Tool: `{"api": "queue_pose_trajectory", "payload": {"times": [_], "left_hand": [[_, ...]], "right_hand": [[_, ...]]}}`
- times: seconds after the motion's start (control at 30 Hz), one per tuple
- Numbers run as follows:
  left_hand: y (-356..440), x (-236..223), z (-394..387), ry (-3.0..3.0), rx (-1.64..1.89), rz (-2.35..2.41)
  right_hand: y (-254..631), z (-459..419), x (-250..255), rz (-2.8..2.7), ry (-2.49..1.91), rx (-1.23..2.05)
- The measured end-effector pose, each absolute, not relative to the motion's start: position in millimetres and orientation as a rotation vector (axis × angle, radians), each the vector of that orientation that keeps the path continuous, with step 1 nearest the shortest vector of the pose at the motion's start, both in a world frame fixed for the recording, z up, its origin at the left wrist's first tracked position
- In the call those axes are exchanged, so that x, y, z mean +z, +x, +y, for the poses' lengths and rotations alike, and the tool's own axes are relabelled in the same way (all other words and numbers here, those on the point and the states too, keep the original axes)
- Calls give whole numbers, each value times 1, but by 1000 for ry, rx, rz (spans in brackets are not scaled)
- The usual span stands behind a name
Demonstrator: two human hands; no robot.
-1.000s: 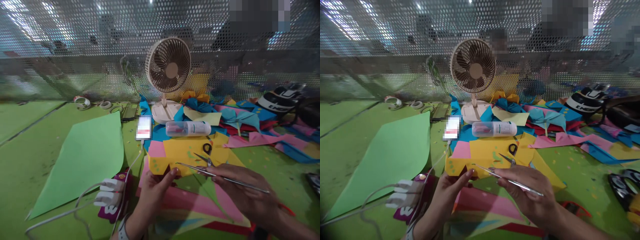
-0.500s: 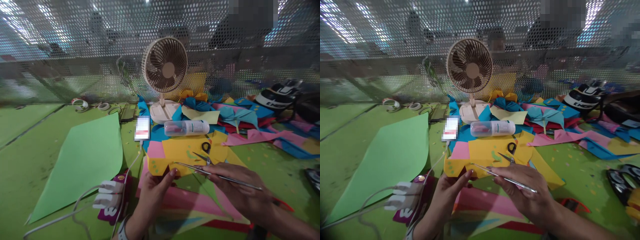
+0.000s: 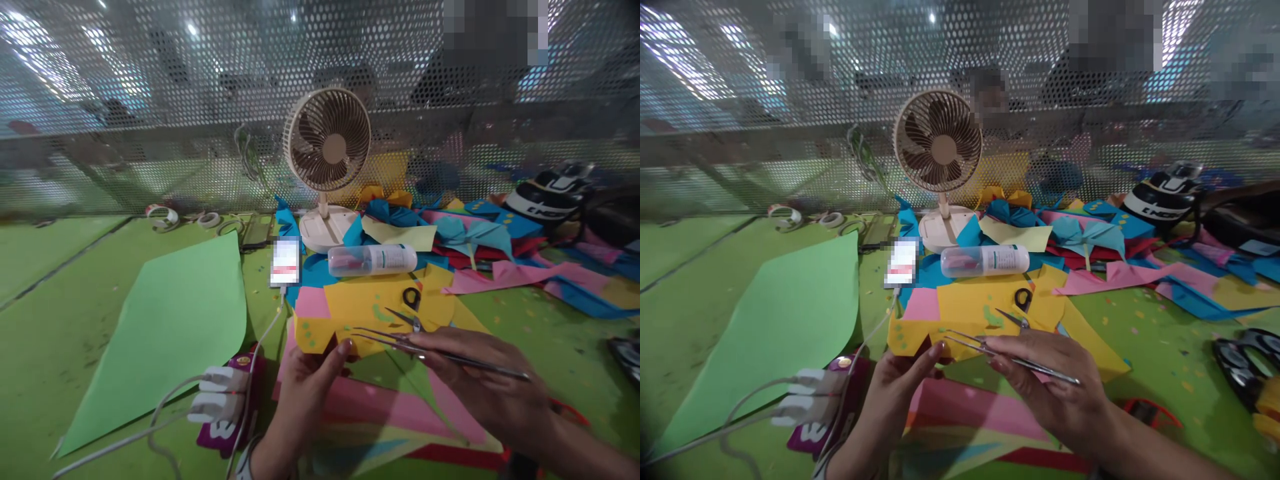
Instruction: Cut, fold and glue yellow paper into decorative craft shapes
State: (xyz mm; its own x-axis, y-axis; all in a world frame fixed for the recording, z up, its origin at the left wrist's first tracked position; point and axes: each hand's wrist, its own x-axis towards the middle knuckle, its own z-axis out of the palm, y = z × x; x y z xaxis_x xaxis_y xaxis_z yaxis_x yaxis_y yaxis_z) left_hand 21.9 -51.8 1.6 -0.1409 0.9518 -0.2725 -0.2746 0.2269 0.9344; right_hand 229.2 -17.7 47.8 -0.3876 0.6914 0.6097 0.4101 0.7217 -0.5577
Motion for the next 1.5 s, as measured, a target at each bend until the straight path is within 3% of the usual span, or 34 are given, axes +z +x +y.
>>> {"api": "queue_pose_trajectory", "payload": {"times": [1.07, 1.5], "left_hand": [[22, -1, -53, 813, 1223, 1258], [24, 3, -54, 770, 1220, 1260]], "right_hand": [[233, -15, 39, -2069, -796, 407], [233, -10, 31, -1933, -825, 666]]}}
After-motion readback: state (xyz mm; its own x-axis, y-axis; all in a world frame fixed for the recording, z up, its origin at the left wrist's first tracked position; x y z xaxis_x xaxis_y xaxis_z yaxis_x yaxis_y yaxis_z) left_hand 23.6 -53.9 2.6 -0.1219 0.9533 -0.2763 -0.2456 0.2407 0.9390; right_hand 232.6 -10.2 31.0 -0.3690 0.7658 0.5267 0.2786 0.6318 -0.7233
